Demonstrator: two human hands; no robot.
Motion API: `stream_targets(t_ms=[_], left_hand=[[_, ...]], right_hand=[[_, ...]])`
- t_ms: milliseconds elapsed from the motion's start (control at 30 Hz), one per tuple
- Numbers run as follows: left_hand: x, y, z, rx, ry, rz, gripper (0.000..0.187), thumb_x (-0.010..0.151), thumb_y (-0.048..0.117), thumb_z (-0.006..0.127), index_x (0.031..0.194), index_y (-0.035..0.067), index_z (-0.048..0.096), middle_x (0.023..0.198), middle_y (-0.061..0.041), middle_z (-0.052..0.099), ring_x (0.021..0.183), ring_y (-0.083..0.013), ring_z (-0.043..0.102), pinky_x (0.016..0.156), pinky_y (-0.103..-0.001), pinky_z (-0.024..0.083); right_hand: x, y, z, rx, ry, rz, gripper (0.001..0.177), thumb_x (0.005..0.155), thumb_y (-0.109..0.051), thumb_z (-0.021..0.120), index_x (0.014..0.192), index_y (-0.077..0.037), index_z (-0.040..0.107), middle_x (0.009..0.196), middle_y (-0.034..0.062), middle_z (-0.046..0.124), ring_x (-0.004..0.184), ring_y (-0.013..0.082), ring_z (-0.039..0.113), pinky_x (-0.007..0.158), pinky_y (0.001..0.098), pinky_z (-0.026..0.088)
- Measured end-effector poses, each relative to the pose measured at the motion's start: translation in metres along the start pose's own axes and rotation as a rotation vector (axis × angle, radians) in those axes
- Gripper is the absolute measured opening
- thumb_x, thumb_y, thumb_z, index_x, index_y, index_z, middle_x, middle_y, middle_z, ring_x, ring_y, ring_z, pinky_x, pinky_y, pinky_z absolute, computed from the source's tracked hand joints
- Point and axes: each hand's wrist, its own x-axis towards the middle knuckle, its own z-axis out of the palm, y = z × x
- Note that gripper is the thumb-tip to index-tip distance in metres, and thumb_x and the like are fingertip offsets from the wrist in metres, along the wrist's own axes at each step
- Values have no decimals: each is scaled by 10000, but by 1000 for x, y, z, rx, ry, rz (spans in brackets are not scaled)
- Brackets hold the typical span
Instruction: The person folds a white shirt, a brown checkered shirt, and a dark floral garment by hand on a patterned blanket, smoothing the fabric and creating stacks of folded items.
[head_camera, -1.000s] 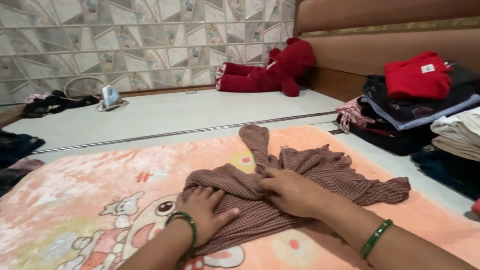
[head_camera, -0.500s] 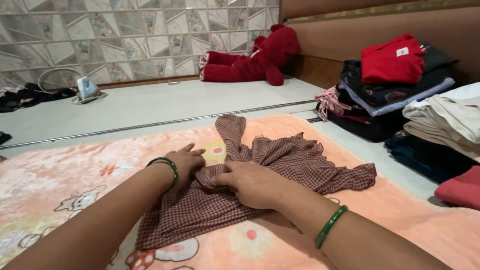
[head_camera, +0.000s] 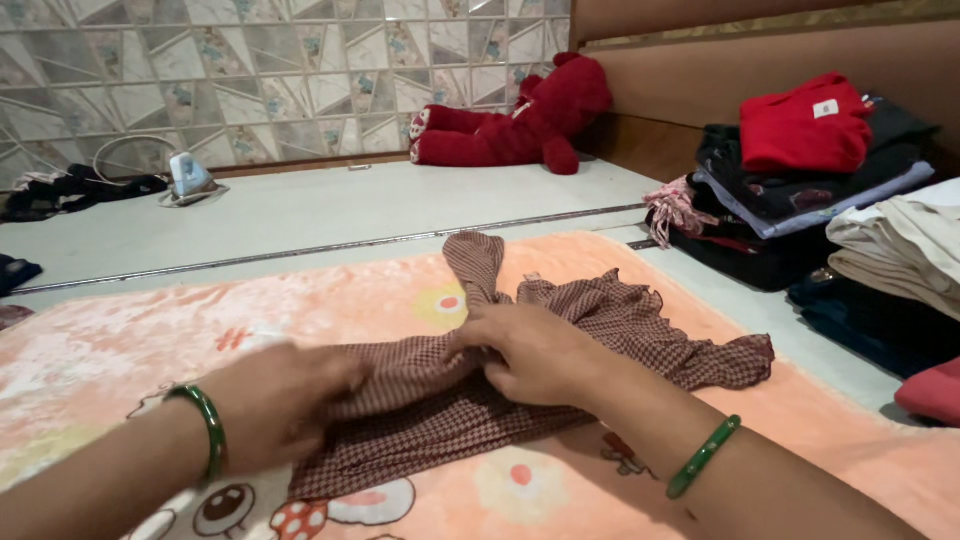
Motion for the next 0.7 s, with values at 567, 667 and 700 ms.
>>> stream_targets(t_ms=[567,667,700], left_hand=[[270,3,21,-465,13,-323,630,970,563,479,1246,49,716,1177,-186,736,1088,-321,716,982,-440,552],[306,22,27,-679,26,-399,544,967,476,509,1266,57,687,1166,-177,732,1053,-313,720,946,-429,568],[313,28,26,-772,41,-421,519,966,447,519,1273,60,677,1162,-174,730,1041,-310,721,934,-426,574]], right_hand=[[-36,102,-33,8,290,598,320,784,34,606,1057,-55,748,1019,140,746,963,289,719,884,393,567],[-50,123,-33,-13,214,712,375,787,5,618,1129,-86,740,1118,159,743,1050,298,707,935,387,550],[-53,128,-31,-11,189,721,374,801,-7,613,1143,-95,736,1136,162,736,1063,308,696,938,392,543]])
